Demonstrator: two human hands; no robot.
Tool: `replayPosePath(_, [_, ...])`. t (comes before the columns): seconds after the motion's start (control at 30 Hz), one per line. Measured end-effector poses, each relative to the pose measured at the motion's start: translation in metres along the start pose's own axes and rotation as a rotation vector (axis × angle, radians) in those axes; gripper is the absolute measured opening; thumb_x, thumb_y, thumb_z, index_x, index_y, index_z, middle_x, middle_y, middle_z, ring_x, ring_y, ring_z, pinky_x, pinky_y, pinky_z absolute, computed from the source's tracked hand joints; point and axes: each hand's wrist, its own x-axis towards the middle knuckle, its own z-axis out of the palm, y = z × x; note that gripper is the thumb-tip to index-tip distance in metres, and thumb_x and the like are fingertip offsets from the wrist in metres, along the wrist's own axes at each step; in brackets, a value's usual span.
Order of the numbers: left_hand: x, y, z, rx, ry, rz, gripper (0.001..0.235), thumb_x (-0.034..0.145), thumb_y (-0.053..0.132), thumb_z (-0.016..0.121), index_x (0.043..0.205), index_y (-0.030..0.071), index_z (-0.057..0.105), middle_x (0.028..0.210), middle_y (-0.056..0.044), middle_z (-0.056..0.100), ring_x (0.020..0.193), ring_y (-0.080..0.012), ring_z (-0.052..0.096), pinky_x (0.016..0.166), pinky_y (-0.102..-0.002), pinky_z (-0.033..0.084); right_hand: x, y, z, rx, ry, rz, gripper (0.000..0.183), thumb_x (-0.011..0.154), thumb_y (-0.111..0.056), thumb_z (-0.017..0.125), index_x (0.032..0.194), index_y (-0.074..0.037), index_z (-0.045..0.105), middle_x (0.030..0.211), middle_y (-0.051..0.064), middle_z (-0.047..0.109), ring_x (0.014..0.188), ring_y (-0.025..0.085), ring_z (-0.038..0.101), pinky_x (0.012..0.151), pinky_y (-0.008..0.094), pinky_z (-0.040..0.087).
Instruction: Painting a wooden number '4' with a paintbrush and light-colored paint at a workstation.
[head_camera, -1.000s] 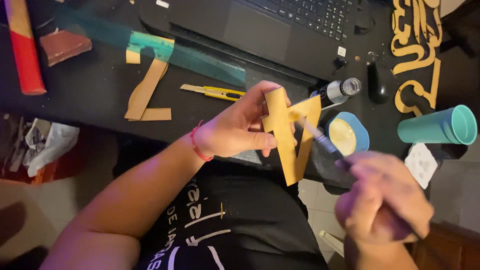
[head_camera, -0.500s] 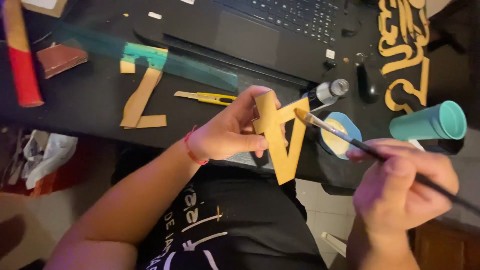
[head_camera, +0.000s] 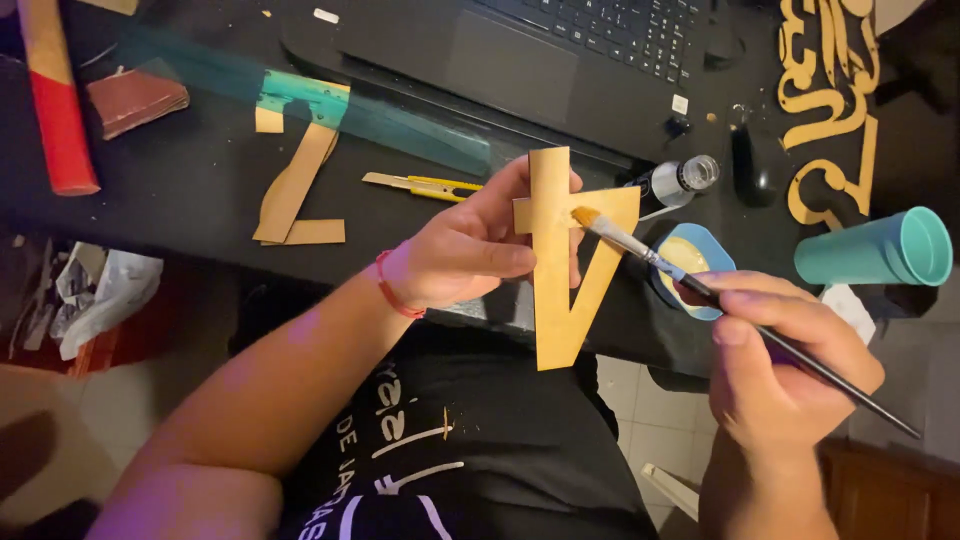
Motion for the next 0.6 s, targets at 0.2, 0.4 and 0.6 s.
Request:
replayPosePath(0.2, [0.0,-0.001,-0.001,0.054,-0.042,0.017,0.054,0.104,0.019,0.065,0.148,0.016,0.033,0.118,-0.015,0.056,0.109,-0.0315,0.065,0.1,-0.043,0.052,0.004,-0.004,-0.002,0.005,0.003,0.043,0.014,0.096,-0.005,0.062,0.099,0.008,0.058,0.103,0.03,0.066,0.097,0.036,0.072,0.095,0.039,0.063])
replayPosePath(0.4, [-0.001,0.008,0.01,0.185,0.005,-0.059,0.049,0.101,-0.005,0.052,0.143,0.012,0.035,0.12,-0.014,0.057,0.112,-0.0289,0.065,0.106,-0.043,0.052,0.011,-0.013,-0.009,-0.046,-0.032,0.085,0.011,0.098,0.0,0.059,0.098,0.011,0.058,0.102,0.033,0.065,0.094,0.036,0.071,0.086,0.036,0.058])
replayPosePath(0.6, [-0.002,0.005,0.009,0.25,0.006,-0.078,0.049,0.104,0.004,0.055,0.146,0.013,0.032,0.125,-0.016,0.056,0.118,-0.0269,0.063,0.084,-0.032,0.06,0.015,-0.037,-0.007,-0.206,-0.133,-0.009,0.005,0.093,0.01,0.061,0.094,0.015,0.061,0.101,0.034,0.066,0.093,0.037,0.07,0.087,0.038,0.058])
